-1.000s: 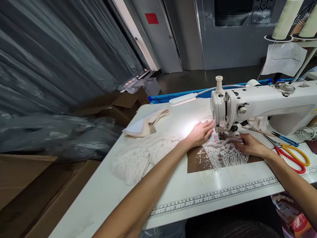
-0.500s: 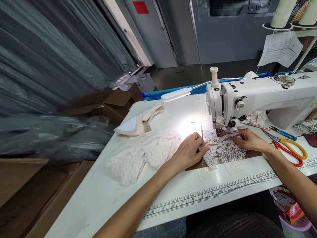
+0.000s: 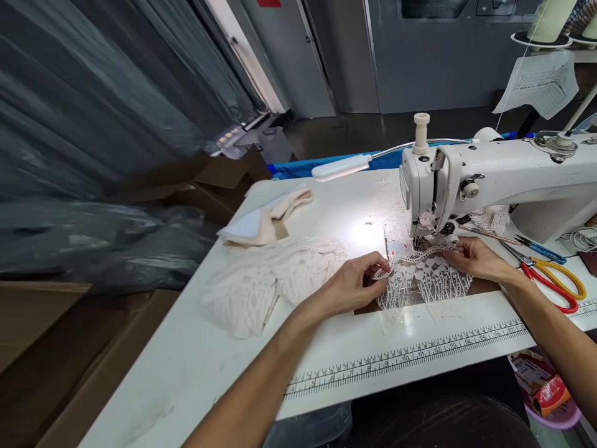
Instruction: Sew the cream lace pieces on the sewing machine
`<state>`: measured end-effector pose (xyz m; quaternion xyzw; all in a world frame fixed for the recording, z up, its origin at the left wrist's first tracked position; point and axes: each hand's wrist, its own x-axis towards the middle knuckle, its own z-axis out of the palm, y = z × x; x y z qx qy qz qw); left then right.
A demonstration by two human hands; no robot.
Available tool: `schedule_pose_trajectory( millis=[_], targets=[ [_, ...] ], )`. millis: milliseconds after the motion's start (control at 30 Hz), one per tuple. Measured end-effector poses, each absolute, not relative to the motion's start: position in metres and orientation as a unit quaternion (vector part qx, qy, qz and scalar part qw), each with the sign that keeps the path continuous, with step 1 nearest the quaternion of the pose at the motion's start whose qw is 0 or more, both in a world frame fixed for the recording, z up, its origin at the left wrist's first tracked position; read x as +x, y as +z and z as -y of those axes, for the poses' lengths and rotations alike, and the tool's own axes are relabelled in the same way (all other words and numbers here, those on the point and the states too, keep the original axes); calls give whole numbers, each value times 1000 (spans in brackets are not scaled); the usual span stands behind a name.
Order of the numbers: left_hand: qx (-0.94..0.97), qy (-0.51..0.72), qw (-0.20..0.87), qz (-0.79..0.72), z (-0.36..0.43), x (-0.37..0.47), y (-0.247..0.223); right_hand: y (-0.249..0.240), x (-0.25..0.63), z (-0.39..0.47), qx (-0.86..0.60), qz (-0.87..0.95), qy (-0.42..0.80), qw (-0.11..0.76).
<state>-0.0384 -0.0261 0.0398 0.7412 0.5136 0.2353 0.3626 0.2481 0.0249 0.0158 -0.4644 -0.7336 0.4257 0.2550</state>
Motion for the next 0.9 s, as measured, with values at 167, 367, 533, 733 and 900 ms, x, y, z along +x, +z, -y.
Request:
schedule_pose_trajectory(
  millis=[167,367,533,733,900],
  targets=[
    [750,248,281,-544,26,-34,32,30,248,-21,-516,712,350,323],
    [817,278,320,-390,50,2,31,38,228,-3,-410,577,691,147],
    [841,352,333,-239,69,11,47,36,213,14,-230,600,766,19],
    [766,231,520,-298,65,5,51,42,234,16,-187,562,804,-62],
    [704,231,585,-328,53,-1,52,44,248,3,-252,602,757,44]
  ],
)
